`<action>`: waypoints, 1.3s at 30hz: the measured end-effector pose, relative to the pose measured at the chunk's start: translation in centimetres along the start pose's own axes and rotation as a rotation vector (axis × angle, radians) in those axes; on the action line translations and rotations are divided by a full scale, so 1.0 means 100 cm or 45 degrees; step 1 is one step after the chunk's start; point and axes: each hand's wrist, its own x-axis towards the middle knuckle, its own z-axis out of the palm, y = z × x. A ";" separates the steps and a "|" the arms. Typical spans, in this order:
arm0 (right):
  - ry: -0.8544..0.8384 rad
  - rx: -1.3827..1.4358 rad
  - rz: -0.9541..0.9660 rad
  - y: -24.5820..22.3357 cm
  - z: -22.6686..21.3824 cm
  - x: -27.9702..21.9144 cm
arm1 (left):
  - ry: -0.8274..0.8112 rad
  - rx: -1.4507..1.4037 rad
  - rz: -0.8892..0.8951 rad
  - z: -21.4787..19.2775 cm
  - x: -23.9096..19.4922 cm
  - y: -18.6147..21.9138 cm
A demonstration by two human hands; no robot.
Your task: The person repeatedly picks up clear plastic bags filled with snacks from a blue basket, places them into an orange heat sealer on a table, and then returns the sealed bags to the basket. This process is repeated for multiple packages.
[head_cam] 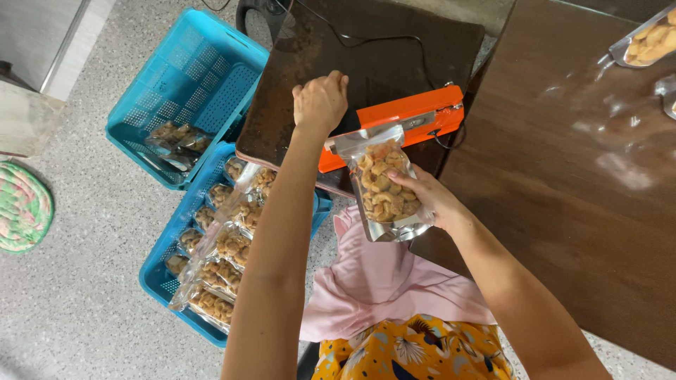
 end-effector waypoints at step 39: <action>-0.021 -0.014 -0.020 -0.003 0.002 -0.002 | -0.494 -0.295 -0.175 0.051 0.014 -0.025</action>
